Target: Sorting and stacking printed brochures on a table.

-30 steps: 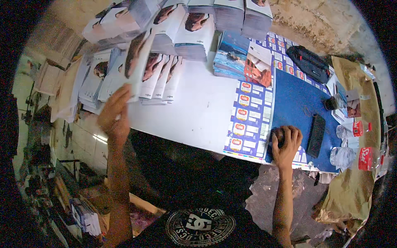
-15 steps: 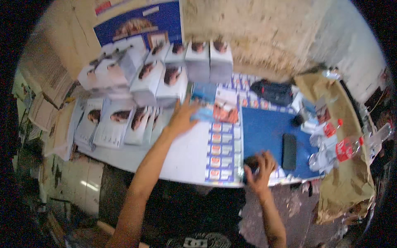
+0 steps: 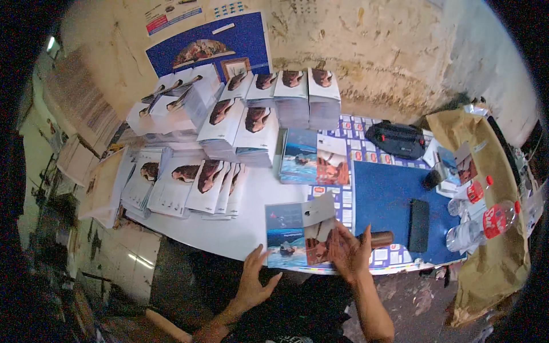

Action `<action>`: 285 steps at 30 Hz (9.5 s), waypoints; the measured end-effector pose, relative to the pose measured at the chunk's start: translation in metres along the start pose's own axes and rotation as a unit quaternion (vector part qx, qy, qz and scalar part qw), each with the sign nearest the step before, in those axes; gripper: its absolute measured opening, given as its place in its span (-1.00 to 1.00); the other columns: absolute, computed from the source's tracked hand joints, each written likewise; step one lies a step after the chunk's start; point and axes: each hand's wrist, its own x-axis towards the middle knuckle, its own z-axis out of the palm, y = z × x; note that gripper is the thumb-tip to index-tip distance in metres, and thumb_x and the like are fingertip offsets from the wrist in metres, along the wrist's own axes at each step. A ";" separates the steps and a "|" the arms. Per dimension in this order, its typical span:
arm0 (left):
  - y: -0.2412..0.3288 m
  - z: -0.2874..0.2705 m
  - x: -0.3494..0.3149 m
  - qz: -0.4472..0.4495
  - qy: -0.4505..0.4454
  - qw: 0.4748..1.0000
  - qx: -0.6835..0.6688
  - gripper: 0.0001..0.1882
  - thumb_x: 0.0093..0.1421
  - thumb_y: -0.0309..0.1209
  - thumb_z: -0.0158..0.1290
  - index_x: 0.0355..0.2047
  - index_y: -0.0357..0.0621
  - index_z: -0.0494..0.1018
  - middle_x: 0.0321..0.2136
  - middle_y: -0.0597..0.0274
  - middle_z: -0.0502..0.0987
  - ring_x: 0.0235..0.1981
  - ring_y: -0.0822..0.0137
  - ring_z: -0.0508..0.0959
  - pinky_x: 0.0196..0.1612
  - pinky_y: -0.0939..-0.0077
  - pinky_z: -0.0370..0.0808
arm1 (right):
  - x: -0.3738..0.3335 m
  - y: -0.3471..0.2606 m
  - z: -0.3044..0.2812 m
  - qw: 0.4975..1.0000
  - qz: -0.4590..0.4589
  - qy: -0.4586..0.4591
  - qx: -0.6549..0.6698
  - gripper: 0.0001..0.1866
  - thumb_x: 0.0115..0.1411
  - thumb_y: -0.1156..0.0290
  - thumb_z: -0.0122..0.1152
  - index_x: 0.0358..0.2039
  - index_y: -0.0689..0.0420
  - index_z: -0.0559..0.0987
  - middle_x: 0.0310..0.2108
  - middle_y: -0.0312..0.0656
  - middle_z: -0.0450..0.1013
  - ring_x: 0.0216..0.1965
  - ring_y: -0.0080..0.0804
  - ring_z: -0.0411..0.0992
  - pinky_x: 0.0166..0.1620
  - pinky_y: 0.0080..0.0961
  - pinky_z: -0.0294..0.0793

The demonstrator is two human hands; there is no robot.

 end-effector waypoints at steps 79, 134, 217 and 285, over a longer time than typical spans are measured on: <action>-0.047 0.001 0.073 0.145 -0.076 0.959 0.230 -0.56 0.36 -0.32 0.03 0.21 -0.19 0.43 0.31 0.12 0.34 0.41 0.17 0.26 0.44 -0.18 0.02 | 0.008 0.027 0.055 0.313 -0.219 -0.060 -0.922 -0.55 0.05 0.14 0.49 -0.13 0.11 0.58 -0.06 -0.03 0.41 -0.03 0.00 0.39 0.00 -0.08 0.35; -0.063 -0.131 0.108 0.164 0.091 0.948 0.259 -0.61 0.17 -0.60 0.28 0.03 -0.22 0.57 0.03 -0.01 0.62 0.09 0.04 0.60 0.15 0.25 0.54 | 0.007 -0.055 -0.015 0.205 -0.309 0.199 -0.907 -0.44 0.16 0.12 0.44 0.11 0.08 0.52 0.21 -0.05 0.36 0.32 -0.01 0.22 0.38 0.05 -0.03; -0.043 0.016 0.053 0.163 0.014 0.965 0.204 -0.67 0.29 -0.46 0.06 0.06 -0.19 0.54 0.21 0.18 0.49 0.28 0.18 0.44 0.30 0.10 0.24 | 0.022 0.001 0.017 0.276 -0.321 0.044 -0.905 -0.25 0.16 0.09 0.48 0.29 0.12 0.45 0.42 0.28 0.11 0.39 0.31 0.13 0.39 0.16 0.13; -0.035 0.000 0.261 0.349 0.060 0.920 0.170 -0.37 0.19 -0.36 0.21 0.28 -0.16 0.39 0.26 -0.03 0.46 0.33 -0.02 0.38 0.40 -0.02 0.21 | -0.001 -0.009 -0.001 0.291 -0.424 0.102 -0.852 -0.56 0.18 0.23 0.47 0.01 0.11 0.57 0.12 -0.08 0.44 0.25 -0.06 0.32 0.28 -0.08 0.13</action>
